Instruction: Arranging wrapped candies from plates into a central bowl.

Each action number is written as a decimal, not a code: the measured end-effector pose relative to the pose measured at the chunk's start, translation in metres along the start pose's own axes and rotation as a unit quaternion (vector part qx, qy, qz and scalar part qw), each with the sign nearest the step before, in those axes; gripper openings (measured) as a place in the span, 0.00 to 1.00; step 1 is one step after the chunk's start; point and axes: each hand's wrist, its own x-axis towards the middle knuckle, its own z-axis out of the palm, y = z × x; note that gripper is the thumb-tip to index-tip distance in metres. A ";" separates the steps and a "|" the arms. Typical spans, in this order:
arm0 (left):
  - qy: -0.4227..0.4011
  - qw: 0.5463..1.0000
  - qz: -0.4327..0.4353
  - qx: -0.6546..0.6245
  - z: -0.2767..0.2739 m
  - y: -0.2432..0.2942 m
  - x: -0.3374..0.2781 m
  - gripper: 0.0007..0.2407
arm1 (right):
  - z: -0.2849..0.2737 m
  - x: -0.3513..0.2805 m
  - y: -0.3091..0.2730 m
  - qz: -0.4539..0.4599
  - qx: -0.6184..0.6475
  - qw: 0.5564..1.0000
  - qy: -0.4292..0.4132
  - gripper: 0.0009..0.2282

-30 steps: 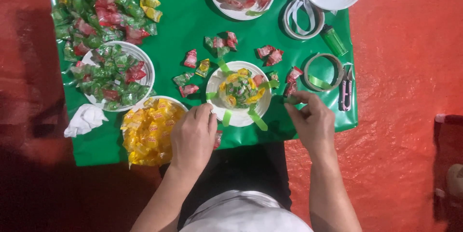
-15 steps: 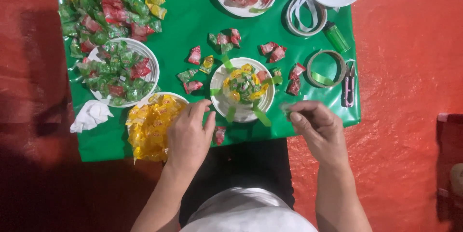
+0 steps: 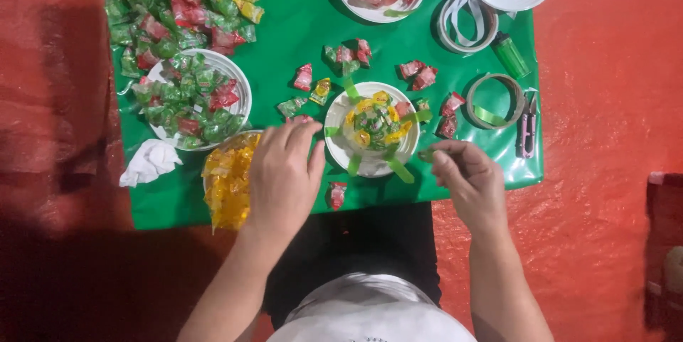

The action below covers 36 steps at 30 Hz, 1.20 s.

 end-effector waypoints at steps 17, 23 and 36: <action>-0.184 0.979 -0.086 0.019 0.064 -0.024 0.055 0.11 | 0.003 0.010 0.053 0.170 0.156 0.973 0.000 0.09; -0.219 0.969 -0.103 0.046 0.082 -0.027 0.058 0.10 | 0.001 0.012 0.070 0.183 0.214 0.960 -0.004 0.09; -0.249 0.957 -0.148 0.032 0.047 -0.001 0.040 0.08 | -0.001 0.030 0.060 0.173 0.221 0.960 -0.007 0.08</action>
